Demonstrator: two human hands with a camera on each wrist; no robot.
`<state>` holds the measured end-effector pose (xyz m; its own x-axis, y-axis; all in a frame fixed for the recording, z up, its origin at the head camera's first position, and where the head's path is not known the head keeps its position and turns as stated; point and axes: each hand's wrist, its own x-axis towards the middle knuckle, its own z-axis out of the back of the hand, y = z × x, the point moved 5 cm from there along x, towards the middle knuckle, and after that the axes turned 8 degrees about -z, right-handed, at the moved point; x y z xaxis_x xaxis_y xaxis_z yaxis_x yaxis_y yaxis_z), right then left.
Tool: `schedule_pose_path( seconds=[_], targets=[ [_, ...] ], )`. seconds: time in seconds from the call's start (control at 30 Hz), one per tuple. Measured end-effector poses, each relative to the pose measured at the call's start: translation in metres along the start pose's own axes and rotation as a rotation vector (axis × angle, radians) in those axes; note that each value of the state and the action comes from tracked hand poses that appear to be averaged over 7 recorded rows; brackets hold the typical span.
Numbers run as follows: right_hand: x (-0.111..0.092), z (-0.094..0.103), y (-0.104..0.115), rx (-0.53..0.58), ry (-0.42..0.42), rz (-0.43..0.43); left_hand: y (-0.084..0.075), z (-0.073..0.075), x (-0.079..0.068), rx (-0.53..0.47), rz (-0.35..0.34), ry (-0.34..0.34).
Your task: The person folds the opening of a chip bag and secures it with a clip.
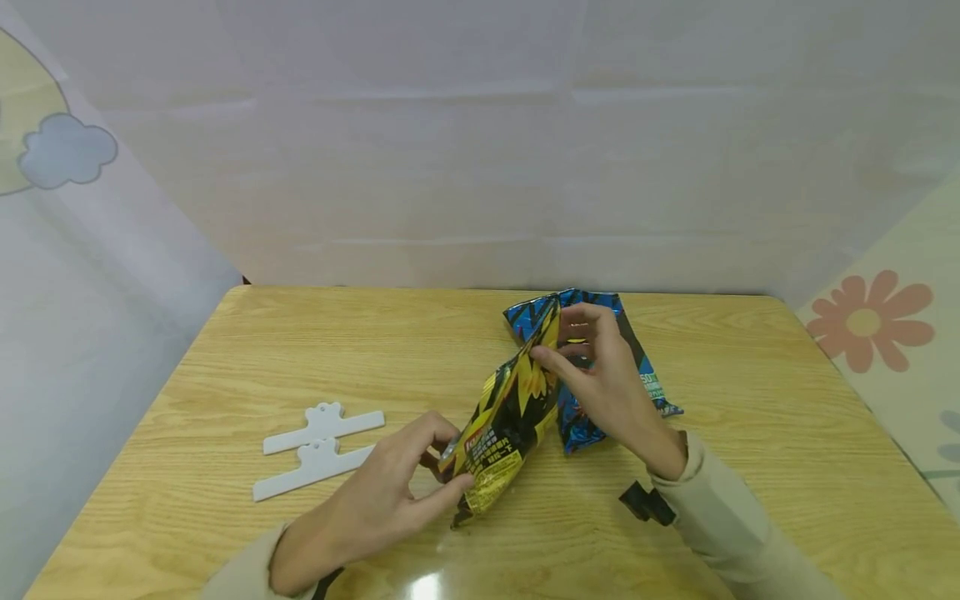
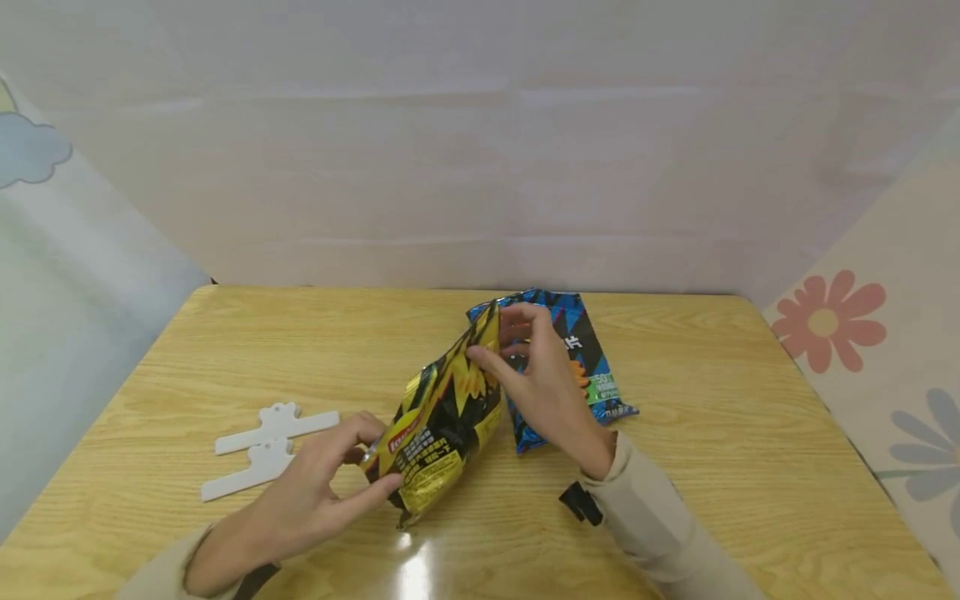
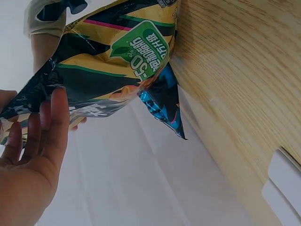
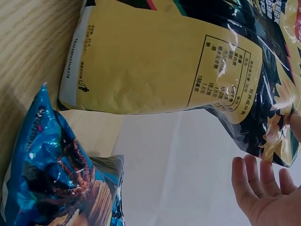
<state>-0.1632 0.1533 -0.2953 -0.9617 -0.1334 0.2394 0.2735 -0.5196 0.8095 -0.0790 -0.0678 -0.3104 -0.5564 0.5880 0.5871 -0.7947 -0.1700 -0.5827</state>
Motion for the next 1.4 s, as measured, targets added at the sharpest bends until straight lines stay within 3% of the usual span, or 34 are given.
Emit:
schedule_pose_path(
  seconds=[0.33, 0.5, 0.7, 0.93, 1.2, 1.4],
  targets=[
    [-0.006, 0.003, -0.002, -0.038, -0.020, 0.020, 0.000, -0.001, -0.001, 0.001, 0.006, 0.008],
    [-0.008, 0.004, -0.002, -0.002, 0.004, 0.032, 0.000, -0.001, -0.002, -0.002, 0.026, 0.020],
    [-0.009, 0.002, -0.003, 0.040, 0.016, 0.053, -0.001, -0.001, -0.003, -0.004, -0.009, 0.038],
    [-0.008, -0.001, -0.002, 0.076, 0.036, 0.051, -0.001, -0.004, -0.003, -0.025, 0.022, 0.061],
    [-0.006, -0.006, -0.001, 0.157, 0.077, 0.072, -0.005, -0.008, -0.001, -0.040, -0.023, 0.089],
    [-0.006, -0.010, 0.001, 0.140, 0.087, 0.095, -0.008, -0.010, 0.001, -0.020, -0.082, 0.092]
  ],
)
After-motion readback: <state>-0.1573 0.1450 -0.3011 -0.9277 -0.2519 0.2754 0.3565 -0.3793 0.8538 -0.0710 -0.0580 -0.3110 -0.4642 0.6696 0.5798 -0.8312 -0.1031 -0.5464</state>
